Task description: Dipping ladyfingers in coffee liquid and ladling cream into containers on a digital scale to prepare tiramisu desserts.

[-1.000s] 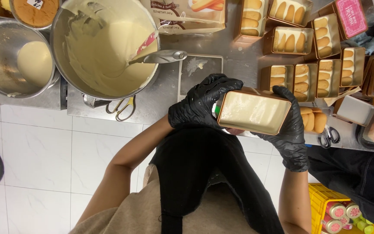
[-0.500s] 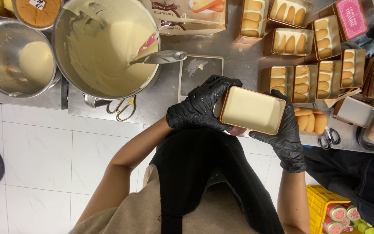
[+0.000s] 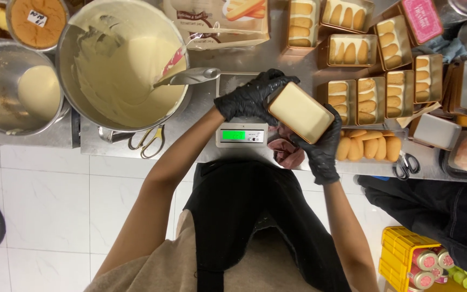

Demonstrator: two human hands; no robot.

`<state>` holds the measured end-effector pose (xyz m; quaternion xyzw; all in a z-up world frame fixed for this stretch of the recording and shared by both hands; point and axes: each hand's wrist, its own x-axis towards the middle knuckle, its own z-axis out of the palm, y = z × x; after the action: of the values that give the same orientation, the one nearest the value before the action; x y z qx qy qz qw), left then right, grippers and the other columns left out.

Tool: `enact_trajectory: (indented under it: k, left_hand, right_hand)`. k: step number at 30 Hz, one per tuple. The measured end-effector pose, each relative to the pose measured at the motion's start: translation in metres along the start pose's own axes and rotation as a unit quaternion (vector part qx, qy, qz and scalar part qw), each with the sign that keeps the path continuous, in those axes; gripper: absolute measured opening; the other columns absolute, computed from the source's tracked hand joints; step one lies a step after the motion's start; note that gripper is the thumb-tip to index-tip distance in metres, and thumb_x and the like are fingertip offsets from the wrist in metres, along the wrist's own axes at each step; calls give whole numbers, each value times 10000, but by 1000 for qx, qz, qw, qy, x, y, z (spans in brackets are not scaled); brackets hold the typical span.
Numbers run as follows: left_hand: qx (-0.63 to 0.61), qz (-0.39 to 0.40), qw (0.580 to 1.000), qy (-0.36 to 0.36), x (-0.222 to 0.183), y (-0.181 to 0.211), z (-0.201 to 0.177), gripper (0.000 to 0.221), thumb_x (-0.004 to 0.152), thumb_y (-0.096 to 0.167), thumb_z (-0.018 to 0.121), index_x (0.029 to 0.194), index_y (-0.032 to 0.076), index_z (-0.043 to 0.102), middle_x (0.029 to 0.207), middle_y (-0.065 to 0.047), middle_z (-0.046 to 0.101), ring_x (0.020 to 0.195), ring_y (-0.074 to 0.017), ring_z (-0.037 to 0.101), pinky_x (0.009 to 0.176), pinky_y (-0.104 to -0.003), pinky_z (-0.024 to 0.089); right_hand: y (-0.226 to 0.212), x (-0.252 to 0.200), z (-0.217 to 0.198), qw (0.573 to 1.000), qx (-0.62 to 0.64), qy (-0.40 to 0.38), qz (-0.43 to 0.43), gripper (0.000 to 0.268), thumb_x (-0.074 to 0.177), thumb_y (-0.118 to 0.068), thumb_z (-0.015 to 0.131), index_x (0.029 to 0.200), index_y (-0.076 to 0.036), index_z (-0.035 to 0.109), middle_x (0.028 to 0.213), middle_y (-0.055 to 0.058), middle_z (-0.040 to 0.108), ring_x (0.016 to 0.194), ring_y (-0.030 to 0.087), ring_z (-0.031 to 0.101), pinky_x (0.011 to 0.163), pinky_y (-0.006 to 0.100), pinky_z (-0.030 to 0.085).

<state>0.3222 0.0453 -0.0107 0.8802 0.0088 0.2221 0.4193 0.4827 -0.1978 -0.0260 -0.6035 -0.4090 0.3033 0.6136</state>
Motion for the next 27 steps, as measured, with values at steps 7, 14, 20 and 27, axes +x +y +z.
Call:
enact_trajectory:
  k: [7,14,20,27]
  left_hand:
    - [19,-131,991,-34,21,-83,38,1031,695,313,935,1553,130,394,1410,-196,549,1333,-415,481,1097,-493,417]
    - [226,-281,931,54,16,-165,83,549,831,122,659,1374,143,586,1362,-227,593,1255,-409,571,1015,-508,497]
    - [200,-312,921,118,37,-173,77,410,828,169,606,1223,77,658,1177,-223,658,1070,-404,635,901,-517,518]
    - [160,-262,947,92,41,-180,78,227,813,247,614,876,59,724,951,-209,708,946,-403,660,879,-491,524]
  right_hand:
    - [37,36,23,995,41,94,4,996,746,-19,927,1544,-95,335,1476,64,469,1380,214,505,1185,374,480]
    - [96,60,41,985,-6,157,73,1108,710,-5,937,1575,-99,251,1524,78,406,1392,219,444,1107,368,507]
    - [125,60,42,984,49,169,31,1081,802,113,737,1663,-108,123,1653,65,271,1469,220,391,1177,329,444]
    - [145,49,19,970,-45,163,174,441,1037,102,721,1446,26,575,998,190,487,899,256,401,797,322,394]
